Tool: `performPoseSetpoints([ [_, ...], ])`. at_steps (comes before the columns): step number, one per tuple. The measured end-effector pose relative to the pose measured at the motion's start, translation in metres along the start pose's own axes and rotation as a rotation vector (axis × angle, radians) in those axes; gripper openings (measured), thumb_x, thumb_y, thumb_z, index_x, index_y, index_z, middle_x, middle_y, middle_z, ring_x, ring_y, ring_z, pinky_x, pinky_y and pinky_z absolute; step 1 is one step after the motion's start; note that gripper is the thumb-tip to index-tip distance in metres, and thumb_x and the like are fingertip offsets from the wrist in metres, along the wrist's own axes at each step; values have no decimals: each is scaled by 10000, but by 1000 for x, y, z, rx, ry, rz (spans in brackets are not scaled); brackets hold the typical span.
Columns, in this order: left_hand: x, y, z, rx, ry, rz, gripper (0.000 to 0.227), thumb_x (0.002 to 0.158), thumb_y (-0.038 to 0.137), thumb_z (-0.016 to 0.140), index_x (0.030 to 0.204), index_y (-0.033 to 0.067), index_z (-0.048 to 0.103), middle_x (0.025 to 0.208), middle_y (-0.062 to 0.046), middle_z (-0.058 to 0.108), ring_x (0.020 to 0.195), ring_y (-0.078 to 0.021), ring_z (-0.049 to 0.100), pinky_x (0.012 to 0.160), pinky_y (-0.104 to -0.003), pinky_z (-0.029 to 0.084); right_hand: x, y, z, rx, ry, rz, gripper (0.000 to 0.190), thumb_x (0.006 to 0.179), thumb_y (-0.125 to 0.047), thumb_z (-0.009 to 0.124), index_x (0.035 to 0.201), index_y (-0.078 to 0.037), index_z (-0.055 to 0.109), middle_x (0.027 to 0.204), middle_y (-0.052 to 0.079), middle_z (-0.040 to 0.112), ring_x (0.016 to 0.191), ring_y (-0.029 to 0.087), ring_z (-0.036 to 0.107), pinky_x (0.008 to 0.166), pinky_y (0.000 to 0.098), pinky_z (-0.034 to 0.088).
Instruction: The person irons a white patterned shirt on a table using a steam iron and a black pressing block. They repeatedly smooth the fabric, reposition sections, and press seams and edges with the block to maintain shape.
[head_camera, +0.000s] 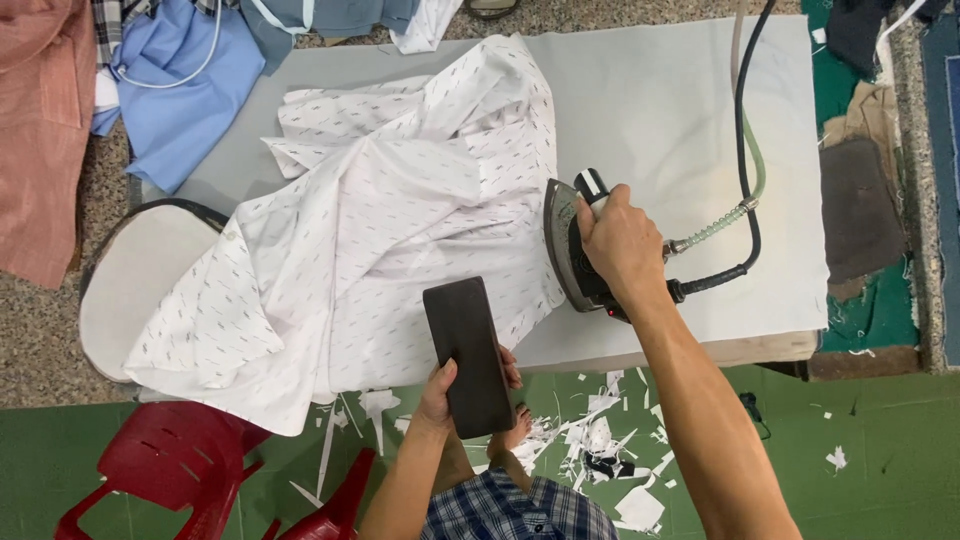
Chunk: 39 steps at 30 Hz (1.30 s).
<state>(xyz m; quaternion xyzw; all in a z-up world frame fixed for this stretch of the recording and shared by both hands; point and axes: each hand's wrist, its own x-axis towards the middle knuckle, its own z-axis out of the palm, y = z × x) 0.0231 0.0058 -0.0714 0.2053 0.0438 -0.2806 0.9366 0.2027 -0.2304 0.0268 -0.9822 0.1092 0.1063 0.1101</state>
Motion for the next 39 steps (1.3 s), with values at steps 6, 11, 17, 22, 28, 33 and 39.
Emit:
performPoseSetpoints([
  [6, -15, 26, 33, -36, -68, -2, 658, 944, 472, 680, 1312, -51, 522, 1213, -210, 620, 1041, -342, 652, 952, -496, 533, 15, 1, 2, 104, -24, 17, 520, 1107, -518, 416, 982, -14, 414, 729, 218, 624, 646, 497, 596, 554, 562, 469],
  [11, -25, 23, 49, 0, -74, -15, 645, 943, 465, 673, 1312, -39, 514, 1192, -208, 622, 1029, -335, 650, 933, -488, 536, 10, 12, 14, 181, -20, -14, 536, 1084, -523, 411, 995, 5, 429, 807, 252, 632, 706, 514, 603, 593, 591, 474],
  [17, -41, 3, 52, 46, -87, 27, 647, 972, 477, 624, 1323, -55, 511, 1217, -222, 622, 1043, -340, 648, 954, -497, 523, -24, 26, 21, 189, -26, -57, 537, 1080, -532, 400, 983, -5, 430, 778, 235, 618, 673, 501, 596, 564, 591, 470],
  [22, -48, -5, 45, 27, -66, 36, 640, 966, 490, 631, 1329, -25, 513, 1218, -203, 619, 1048, -330, 647, 956, -484, 513, -32, 27, 19, 175, -44, -44, 530, 1082, -540, 400, 986, -19, 423, 764, 219, 620, 666, 504, 593, 563, 584, 466],
  [28, -13, 14, -1, 169, 33, -3, 790, 895, 663, 457, 1289, -11, 579, 1201, -293, 659, 1066, -374, 685, 973, -523, 505, -36, 9, -3, 52, -20, -33, 451, 1046, -445, 450, 979, -6, 532, 746, 304, 671, 726, 492, 733, 617, 572, 583],
  [33, 36, 54, -10, 129, -12, -57, 765, 860, 656, 507, 1301, 35, 567, 1214, -296, 646, 1068, -401, 682, 971, -542, 499, -16, 2, -6, 75, -71, 43, 499, 1032, -530, 444, 986, -37, 507, 765, 296, 683, 754, 484, 737, 667, 580, 597],
  [39, 74, 85, -2, 164, -36, -39, 742, 894, 632, 480, 1272, 1, 580, 1204, -304, 644, 1056, -409, 691, 960, -553, 516, 9, -10, -8, 67, -38, 68, 482, 1038, -540, 446, 975, -65, 499, 741, 264, 686, 738, 460, 742, 676, 547, 604],
])
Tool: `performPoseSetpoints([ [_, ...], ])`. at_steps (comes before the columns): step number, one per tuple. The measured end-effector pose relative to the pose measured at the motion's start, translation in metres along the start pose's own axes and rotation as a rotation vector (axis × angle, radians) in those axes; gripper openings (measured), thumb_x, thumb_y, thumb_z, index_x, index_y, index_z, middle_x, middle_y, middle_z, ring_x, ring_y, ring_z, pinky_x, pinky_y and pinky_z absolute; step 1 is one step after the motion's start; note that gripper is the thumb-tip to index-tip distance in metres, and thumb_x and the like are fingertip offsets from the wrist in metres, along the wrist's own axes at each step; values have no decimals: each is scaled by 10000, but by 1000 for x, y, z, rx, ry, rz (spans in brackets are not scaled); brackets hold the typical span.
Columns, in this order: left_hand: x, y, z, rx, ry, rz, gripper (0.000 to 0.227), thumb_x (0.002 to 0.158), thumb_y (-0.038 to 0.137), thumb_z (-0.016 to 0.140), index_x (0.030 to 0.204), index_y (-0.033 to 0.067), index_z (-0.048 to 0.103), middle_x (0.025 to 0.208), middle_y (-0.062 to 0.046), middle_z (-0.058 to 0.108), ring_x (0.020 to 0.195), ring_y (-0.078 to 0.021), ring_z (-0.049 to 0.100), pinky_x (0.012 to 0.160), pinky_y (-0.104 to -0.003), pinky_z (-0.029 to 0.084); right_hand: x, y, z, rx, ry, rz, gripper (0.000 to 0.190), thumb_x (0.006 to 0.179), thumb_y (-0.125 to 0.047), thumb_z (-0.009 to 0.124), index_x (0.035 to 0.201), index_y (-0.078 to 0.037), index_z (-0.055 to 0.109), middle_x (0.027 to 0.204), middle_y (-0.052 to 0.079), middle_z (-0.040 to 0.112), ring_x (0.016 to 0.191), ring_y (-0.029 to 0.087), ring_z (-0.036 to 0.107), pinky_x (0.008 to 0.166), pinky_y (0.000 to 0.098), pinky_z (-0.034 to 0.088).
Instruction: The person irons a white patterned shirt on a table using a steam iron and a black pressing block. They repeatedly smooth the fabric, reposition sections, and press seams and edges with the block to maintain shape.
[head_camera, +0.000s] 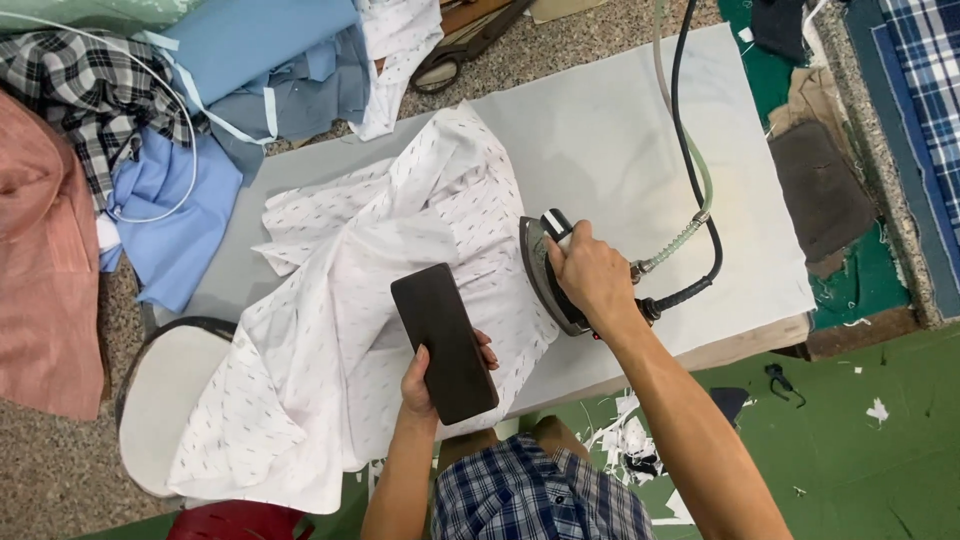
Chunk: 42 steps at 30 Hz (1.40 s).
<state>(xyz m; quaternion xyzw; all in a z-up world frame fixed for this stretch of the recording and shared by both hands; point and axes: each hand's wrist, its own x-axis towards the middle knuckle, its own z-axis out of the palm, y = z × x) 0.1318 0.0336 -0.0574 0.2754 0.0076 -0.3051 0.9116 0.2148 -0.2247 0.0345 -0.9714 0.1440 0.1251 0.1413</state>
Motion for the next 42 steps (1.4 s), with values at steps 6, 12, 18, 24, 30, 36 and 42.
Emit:
performPoseSetpoints([
  [6, 8, 10, 6, 30, 20, 20, 740, 908, 629, 433, 1276, 1, 569, 1197, -308, 629, 1026, -424, 692, 952, -561, 521, 11, -8, -8, 6, -2, 9, 450, 1032, -518, 467, 985, -72, 498, 761, 256, 697, 764, 453, 746, 699, 544, 601],
  [12, 10, 14, 44, 164, 165, 164, 694, 974, 513, 281, 1473, 49, 413, 1344, -272, 546, 1033, -405, 658, 836, -506, 580, 17, 0, -8, 53, -57, -35, 408, 1052, -471, 434, 995, -71, 499, 774, 257, 704, 774, 443, 749, 705, 538, 598],
  [18, 34, -35, 60, 1064, 466, 389, 628, 1042, 191, 486, 1622, 98, 265, 1376, -167, 498, 1187, -273, 562, 990, -439, 502, 15, 30, -28, 2, -101, -227, 393, 1039, -453, 452, 992, -72, 533, 772, 224, 719, 777, 409, 760, 715, 505, 607],
  [24, 126, -92, 151, 1970, 840, 107, 699, 896, 409, 608, 1527, 136, 479, 1198, -186, 526, 930, -291, 637, 659, -370, 552, 61, 131, -52, -35, -161, -191, 480, 1039, -514, 444, 1079, -46, 542, 879, 252, 732, 870, 425, 755, 769, 528, 594],
  [30, 169, -147, 137, 2193, 968, 239, 667, 921, 444, 619, 1484, 98, 526, 1068, -168, 540, 816, -239, 592, 535, -309, 506, 66, 215, -107, 37, 46, -259, 658, 998, -431, 593, 1407, 78, 505, 1151, 322, 653, 1076, 467, 683, 788, 610, 587],
  [36, 180, -158, 136, 2191, 1024, 225, 659, 935, 480, 580, 1489, 126, 532, 1123, -189, 541, 862, -251, 605, 569, -334, 541, 25, 288, -51, -421, 596, -550, 448, 894, -39, 610, 1339, 6, 624, 1398, 317, 551, 1227, 424, 540, 976, 474, 442],
  [42, 273, -130, 120, 2205, 919, 319, 668, 947, 518, 543, 1480, 116, 544, 1086, -202, 566, 825, -267, 607, 552, -349, 532, 24, 285, -55, -383, 585, -550, 501, 854, -43, 642, 1348, 36, 605, 1379, 341, 563, 1227, 435, 551, 1000, 496, 432],
])
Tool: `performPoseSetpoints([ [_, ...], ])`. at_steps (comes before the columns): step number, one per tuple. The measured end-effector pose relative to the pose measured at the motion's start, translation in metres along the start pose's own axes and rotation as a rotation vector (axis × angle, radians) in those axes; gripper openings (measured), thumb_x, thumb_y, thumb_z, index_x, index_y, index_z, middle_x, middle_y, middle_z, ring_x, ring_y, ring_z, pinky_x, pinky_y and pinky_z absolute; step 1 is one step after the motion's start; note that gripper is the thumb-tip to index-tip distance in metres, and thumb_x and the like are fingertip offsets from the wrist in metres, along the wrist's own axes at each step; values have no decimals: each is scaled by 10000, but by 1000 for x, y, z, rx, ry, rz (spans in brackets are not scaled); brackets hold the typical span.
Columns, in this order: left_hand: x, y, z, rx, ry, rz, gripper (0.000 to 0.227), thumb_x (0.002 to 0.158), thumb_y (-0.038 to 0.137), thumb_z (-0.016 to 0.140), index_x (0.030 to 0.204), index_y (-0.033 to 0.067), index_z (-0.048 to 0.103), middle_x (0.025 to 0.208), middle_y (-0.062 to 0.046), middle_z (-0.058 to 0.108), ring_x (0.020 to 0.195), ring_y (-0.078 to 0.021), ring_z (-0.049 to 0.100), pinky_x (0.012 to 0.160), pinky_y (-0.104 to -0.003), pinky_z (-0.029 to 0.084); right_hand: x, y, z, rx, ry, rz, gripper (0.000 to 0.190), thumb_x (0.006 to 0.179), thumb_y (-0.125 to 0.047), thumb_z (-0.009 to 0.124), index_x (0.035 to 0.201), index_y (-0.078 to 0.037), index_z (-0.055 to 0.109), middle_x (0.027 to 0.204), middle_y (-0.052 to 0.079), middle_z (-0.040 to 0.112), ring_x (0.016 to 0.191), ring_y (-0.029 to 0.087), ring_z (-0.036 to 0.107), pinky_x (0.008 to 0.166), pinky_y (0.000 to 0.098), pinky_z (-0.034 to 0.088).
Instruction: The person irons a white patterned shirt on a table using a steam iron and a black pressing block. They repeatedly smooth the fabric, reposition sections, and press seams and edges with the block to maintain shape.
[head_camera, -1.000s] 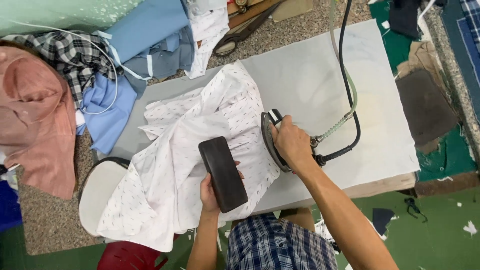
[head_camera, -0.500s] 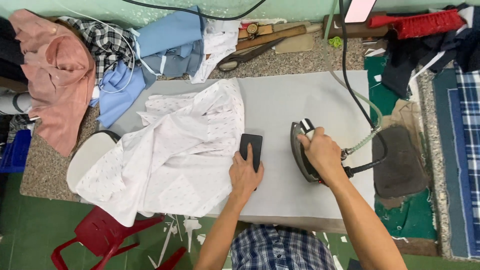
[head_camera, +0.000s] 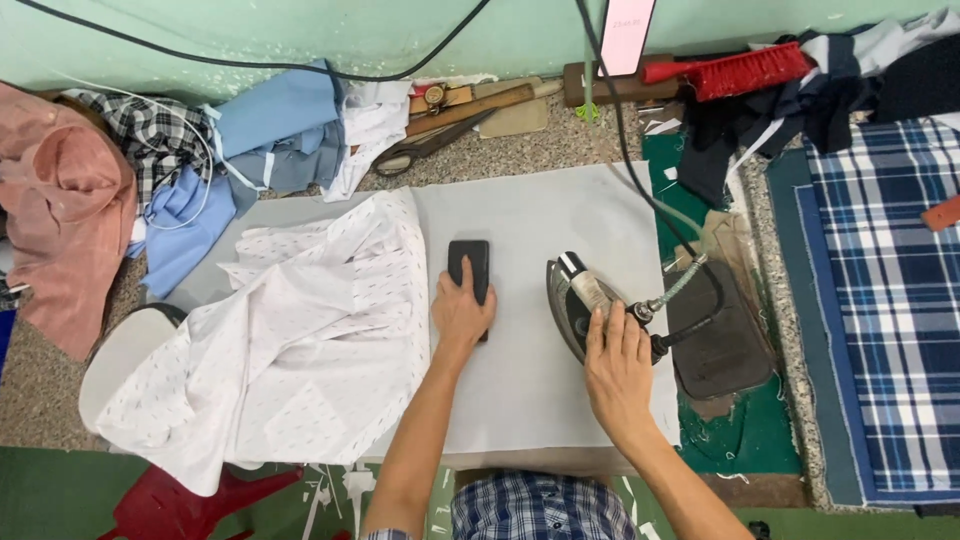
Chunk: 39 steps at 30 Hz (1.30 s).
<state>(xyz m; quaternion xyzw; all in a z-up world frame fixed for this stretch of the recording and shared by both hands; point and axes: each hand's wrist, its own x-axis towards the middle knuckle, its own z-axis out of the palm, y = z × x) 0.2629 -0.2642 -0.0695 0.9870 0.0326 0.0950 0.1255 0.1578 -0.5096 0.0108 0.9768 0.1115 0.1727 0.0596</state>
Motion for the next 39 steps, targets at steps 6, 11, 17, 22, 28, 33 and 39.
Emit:
performPoseSetpoints([
  [6, 99, 10, 37, 260, -247, 450, 652, 904, 621, 627, 1502, 398, 492, 1528, -90, 440, 1297, -258, 497, 1030, -403, 458, 25, 2, 25, 40, 25, 66, 477, 921, -244, 680, 1323, 3, 608, 1120, 224, 641, 990, 357, 631, 851, 444, 469],
  [11, 43, 20, -33, -33, -43, 420, 601, 973, 390, 649, 1529, 241, 476, 1638, -188, 289, 1473, -374, 320, 1190, -532, 295, 80, 8, 30, 57, -60, 89, 454, 1022, -287, 579, 1372, 2, 577, 873, 140, 677, 720, 268, 713, 521, 356, 574],
  [17, -106, -66, -139, 39, 26, 468, 574, 985, 368, 640, 1496, 168, 472, 1576, -210, 356, 1433, -396, 377, 1186, -543, 323, 110, 15, 44, 7, 112, 64, 381, 1006, -141, 613, 1358, 3, 585, 1087, 203, 644, 932, 353, 678, 739, 430, 571],
  [22, -188, -110, -228, 241, -65, 703, 569, 995, 360, 620, 1483, 95, 496, 1601, -221, 345, 1491, -337, 324, 1211, -524, 288, 121, -58, 62, 227, 248, -158, 403, 1044, -234, 511, 1359, 9, 580, 1388, 196, 606, 1249, 393, 579, 989, 485, 465],
  [28, -160, -149, -206, 402, -181, 888, 647, 848, 72, 657, 1471, 43, 485, 1573, -190, 430, 1422, -323, 442, 1224, -503, 313, 211, -116, 154, 241, -263, -184, 832, 981, -572, 415, 1610, -46, 276, 1646, 196, 295, 1501, 396, 253, 1178, 574, 210],
  [33, -193, -150, -99, -198, 359, 250, 380, 955, 207, 667, 1331, 164, 637, 1406, -142, 558, 1337, -345, 506, 1097, -542, 424, 171, -149, 129, 222, -461, -162, 1019, 896, -728, 498, 1597, -5, 344, 1674, 212, 298, 1570, 369, 204, 1242, 535, 217],
  [39, -215, -145, -60, -283, 322, 243, 368, 993, 270, 619, 1353, 194, 628, 1414, -127, 550, 1353, -315, 487, 1134, -545, 383, 64, -200, 38, 29, -570, -213, 929, 877, -650, 621, 1504, 19, 470, 1524, 285, 450, 1433, 435, 406, 1134, 512, 371],
])
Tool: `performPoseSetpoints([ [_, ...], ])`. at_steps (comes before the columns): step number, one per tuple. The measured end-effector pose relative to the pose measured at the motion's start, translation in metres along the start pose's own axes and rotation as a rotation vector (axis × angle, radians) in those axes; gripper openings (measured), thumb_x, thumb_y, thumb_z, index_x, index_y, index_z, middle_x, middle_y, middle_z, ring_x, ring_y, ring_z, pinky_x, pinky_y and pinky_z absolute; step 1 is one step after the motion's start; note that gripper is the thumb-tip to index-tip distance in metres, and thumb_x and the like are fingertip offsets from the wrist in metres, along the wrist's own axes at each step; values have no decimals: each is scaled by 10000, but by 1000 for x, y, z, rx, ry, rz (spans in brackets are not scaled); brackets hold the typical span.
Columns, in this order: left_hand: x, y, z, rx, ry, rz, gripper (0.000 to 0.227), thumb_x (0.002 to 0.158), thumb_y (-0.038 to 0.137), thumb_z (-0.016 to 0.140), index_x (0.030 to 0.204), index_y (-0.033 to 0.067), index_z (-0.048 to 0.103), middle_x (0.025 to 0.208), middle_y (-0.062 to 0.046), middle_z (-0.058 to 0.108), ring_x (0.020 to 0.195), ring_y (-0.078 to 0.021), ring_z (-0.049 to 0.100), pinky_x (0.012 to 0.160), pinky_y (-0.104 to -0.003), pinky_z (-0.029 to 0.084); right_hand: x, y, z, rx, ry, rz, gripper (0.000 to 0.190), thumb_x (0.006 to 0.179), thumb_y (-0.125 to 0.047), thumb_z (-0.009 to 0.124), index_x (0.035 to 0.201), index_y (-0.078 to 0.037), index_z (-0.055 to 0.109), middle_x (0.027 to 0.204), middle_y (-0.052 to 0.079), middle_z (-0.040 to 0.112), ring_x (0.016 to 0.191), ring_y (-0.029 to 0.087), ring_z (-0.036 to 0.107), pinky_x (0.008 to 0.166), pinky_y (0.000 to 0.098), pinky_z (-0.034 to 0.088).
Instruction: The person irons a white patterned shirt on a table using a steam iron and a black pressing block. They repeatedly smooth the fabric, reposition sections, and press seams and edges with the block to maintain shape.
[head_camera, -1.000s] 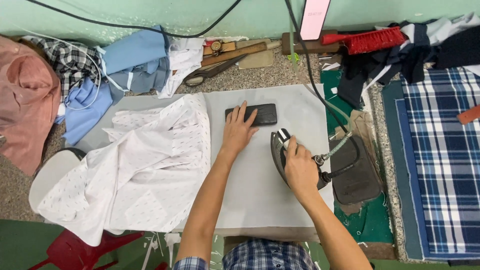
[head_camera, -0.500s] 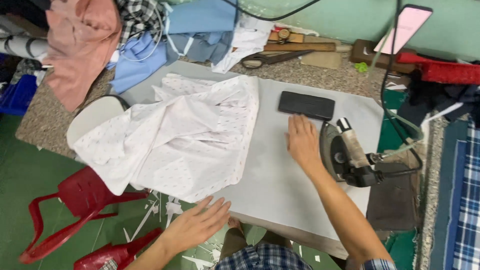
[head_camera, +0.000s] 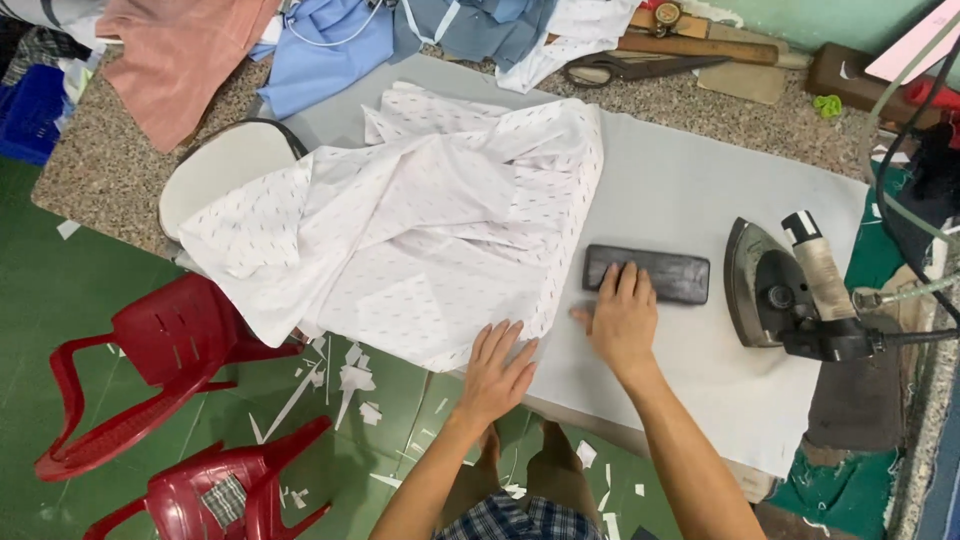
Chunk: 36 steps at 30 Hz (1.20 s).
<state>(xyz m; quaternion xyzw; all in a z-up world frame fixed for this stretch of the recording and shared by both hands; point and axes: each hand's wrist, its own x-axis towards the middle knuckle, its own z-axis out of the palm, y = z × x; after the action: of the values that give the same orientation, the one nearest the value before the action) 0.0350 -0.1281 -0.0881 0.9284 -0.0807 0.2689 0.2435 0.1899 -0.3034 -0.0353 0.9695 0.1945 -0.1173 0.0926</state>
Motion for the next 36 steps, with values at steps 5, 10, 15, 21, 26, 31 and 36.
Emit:
performPoseSetpoints([
  [5, -4, -14, 10, 89, -4, 36, 468, 984, 338, 611, 1417, 170, 563, 1426, -148, 523, 1372, -330, 461, 1150, -542, 366, 0, 22, 16, 148, -93, -47, 915, 736, -581, 804, 1402, -27, 513, 1389, 231, 544, 1348, 401, 495, 1131, 504, 362],
  [10, -7, -17, 16, 154, -8, 28, 551, 982, 413, 579, 1436, 107, 518, 1436, -183, 475, 1394, -355, 424, 1161, -543, 365, -4, 21, 15, 514, -61, -144, 871, 774, -400, 825, 1473, -10, 482, 1441, 189, 559, 1389, 326, 482, 1183, 414, 365],
  [15, 2, -14, 11, 160, 100, 13, 530, 944, 387, 613, 1371, 75, 580, 1382, -184, 545, 1359, -351, 484, 1112, -520, 442, -15, -13, 2, 617, -1, -282, 791, 785, -385, 837, 1455, -89, 538, 1467, 106, 589, 1377, 268, 497, 1219, 438, 298],
  [21, 2, -17, 14, 155, 136, 13, 555, 894, 372, 662, 1350, 62, 597, 1335, -202, 608, 1298, -368, 553, 1070, -528, 480, -14, -39, 51, 484, 683, -23, 175, 976, -335, 705, 1090, -225, 779, 1011, -49, 710, 948, 149, 636, 866, 308, 474],
  [26, -3, -19, 17, 104, 102, -21, 552, 894, 360, 663, 1356, 66, 595, 1351, -206, 597, 1318, -386, 531, 1070, -546, 468, 27, -36, 37, 414, 783, -50, 75, 898, -215, 754, 946, -180, 800, 883, 2, 689, 822, 199, 630, 746, 332, 496],
  [31, -1, -21, 18, 126, 116, -28, 538, 897, 360, 658, 1346, 72, 600, 1345, -201, 605, 1310, -391, 540, 1066, -543, 471, 66, -23, 32, 383, 805, -88, 85, 887, -206, 744, 938, -168, 801, 873, 21, 676, 814, 215, 627, 730, 340, 491],
  [36, -5, -22, 21, 99, 130, -30, 415, 917, 361, 644, 1229, 88, 654, 1293, -185, 637, 1282, -374, 572, 1065, -531, 467, 93, -14, 35, 326, 864, -70, 87, 919, -233, 716, 937, -184, 785, 858, 11, 646, 810, 204, 616, 755, 334, 488],
])
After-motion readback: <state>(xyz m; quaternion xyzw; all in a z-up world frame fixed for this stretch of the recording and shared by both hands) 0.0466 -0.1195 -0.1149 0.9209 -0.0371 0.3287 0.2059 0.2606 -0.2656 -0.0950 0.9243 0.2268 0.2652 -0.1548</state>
